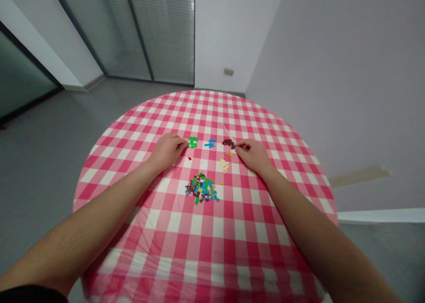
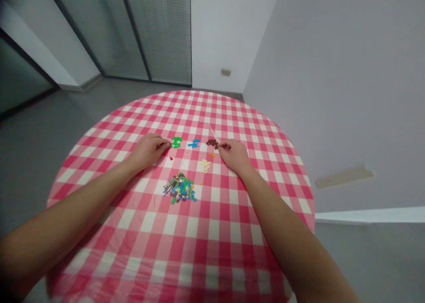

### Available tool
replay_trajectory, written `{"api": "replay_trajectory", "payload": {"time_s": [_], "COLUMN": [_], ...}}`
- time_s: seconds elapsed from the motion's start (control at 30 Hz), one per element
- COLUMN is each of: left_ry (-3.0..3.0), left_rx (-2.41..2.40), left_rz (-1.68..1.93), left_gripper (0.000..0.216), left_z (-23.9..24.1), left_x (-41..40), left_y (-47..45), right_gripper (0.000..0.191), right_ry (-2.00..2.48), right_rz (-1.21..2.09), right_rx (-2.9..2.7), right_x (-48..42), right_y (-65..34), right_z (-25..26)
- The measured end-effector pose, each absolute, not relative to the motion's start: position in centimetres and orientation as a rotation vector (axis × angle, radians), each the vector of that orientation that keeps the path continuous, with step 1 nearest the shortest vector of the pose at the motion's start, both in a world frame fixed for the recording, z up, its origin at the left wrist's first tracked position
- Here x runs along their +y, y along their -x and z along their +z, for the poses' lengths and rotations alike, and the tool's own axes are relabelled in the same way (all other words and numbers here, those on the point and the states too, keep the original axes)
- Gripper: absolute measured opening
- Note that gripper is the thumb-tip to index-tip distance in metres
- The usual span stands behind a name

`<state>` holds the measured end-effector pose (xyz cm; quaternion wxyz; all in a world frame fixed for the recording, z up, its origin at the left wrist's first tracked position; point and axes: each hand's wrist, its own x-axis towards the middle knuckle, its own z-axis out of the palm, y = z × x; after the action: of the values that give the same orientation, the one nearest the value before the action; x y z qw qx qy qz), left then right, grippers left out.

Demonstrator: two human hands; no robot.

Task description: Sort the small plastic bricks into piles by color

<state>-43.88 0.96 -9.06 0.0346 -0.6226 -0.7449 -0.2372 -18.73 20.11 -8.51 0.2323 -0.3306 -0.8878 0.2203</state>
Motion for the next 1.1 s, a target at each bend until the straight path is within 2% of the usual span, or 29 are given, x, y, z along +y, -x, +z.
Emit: {"api": "replay_trajectory", "payload": {"time_s": [0.27, 0.57, 1.1], "left_ry": [1.887, 1.953, 2.047], "left_rx": [-2.351, -2.305, -2.22], "left_rz": [-0.808, -0.785, -0.937], "left_gripper": [0.02, 0.023, 0.018], "left_z": [-8.4, -8.4, -7.0], "left_x": [0.9, 0.9, -0.1], "left_y": [42.9, 42.7, 40.5], "right_gripper": [0.017, 0.018, 0.015], "right_ry": [0.677, 0.042, 0.09], "right_rz": [0.488, 0.702, 0.745], "right_rx": [-2.569, -3.08, -3.112], "right_x": [17.9, 13.0, 13.6], "right_y": [18.4, 18.2, 17.6], "right_z": [-6.6, -4.2, -3.9]}}
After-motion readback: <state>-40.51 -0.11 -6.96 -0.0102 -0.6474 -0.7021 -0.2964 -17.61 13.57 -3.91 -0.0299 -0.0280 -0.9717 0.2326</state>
